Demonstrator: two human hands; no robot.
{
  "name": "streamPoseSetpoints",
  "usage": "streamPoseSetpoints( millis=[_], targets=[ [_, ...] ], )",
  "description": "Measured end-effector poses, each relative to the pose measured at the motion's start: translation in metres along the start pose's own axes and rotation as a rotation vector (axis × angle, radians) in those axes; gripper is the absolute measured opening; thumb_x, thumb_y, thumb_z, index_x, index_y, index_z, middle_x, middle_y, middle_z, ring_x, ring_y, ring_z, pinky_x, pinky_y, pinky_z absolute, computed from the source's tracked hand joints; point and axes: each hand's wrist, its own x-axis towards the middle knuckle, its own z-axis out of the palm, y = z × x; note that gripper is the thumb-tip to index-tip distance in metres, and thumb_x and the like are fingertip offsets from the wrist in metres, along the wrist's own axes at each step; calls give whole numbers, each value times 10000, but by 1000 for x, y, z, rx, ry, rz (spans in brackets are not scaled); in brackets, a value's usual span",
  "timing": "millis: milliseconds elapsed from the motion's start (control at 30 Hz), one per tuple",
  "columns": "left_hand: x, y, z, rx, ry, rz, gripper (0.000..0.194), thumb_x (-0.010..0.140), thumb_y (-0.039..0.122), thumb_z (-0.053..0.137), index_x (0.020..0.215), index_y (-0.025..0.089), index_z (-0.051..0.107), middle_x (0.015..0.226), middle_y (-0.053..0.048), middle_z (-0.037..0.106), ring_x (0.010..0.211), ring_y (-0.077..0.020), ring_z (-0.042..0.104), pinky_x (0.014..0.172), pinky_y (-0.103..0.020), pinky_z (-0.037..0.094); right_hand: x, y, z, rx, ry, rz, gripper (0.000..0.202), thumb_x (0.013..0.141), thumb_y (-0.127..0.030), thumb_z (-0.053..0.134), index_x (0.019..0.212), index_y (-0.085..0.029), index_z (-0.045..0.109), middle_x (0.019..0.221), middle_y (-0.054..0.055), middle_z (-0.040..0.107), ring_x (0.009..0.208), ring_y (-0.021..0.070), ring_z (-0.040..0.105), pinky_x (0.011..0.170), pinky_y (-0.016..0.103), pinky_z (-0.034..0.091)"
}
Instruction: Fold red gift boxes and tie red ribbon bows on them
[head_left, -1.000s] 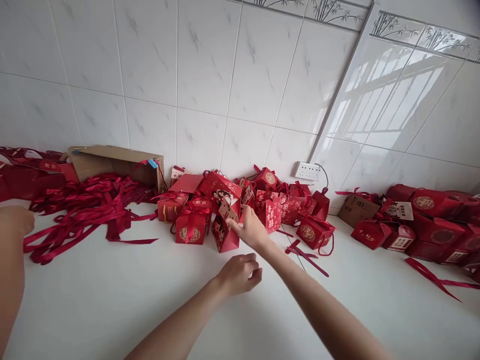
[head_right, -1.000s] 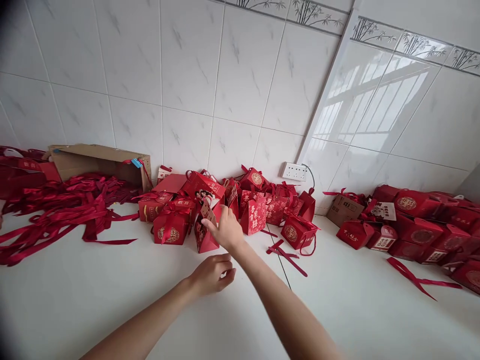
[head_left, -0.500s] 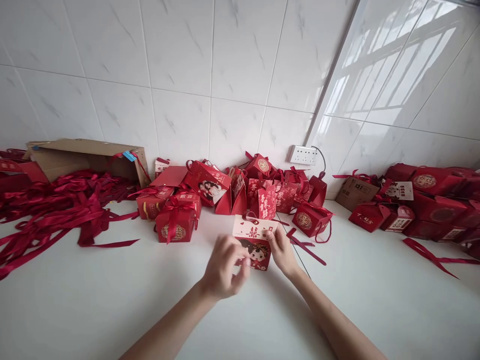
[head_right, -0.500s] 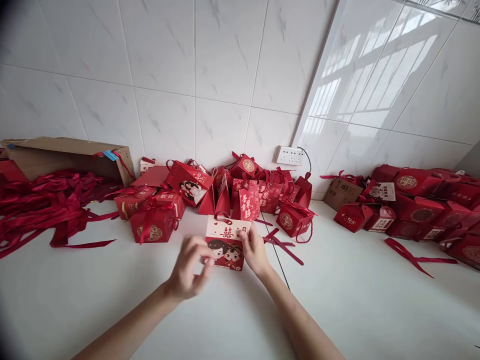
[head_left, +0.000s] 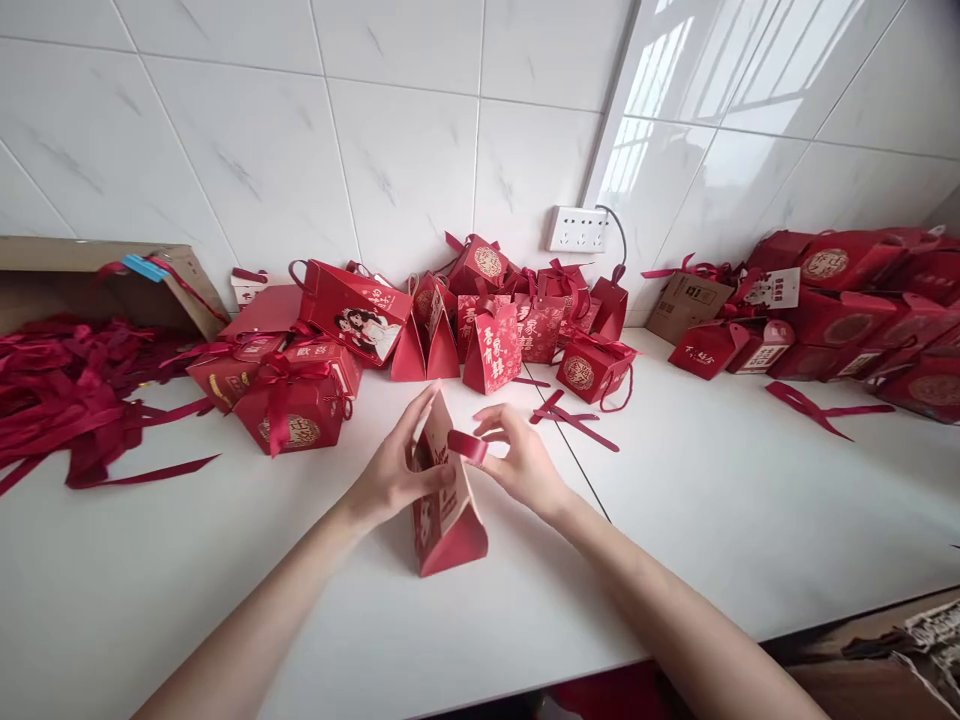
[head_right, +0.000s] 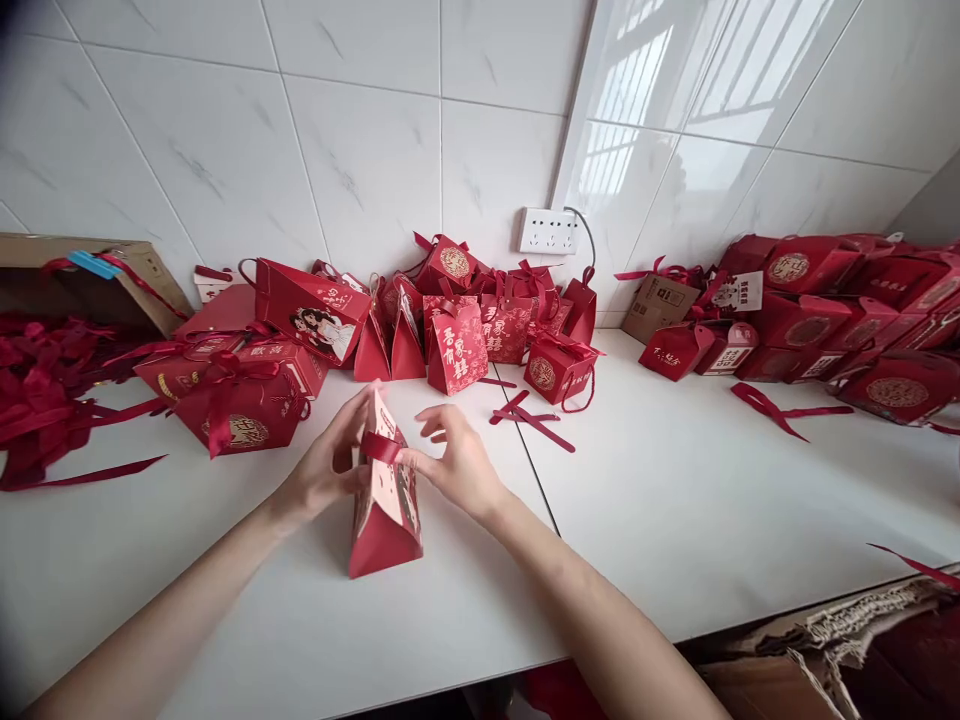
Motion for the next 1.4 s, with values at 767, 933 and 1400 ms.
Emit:
streamPoseSetpoints(
  millis=[767, 933, 1400],
  targets=[
    [-18, 34, 18, 296, 200, 505, 127, 781, 125, 637, 867, 190, 570, 808, -3, 678, 727, -138, 667, 606, -223, 562, -23, -40, 1, 8, 100, -544, 207, 800, -84, 541, 887, -230, 424, 782, -10, 528, 671, 115, 532, 611, 256, 456],
    [-18, 31, 20, 426, 238, 786, 237, 784, -8, 585, 896, 189, 655, 812, -3, 666, 716, -104, 636, 594, -196, 539, -26, -35, 5, 23, 73, -398, 251, 807, -147, 589, 935, -239, 394, 676, -55, 481, 459, 74, 411, 414, 216, 344],
    [-18, 29, 24, 481, 289, 756, 271, 771, 11, 631, 963, 199, 667, 842, -8, 638, 729, -96, 605, 592, -189, 525, -24, -43, 1, 6, 61, -473, 85, 842, -124, 526, 798, -196, 524, 703, 5, 552, 632, 124, 530, 565, 255, 452]
  ],
)
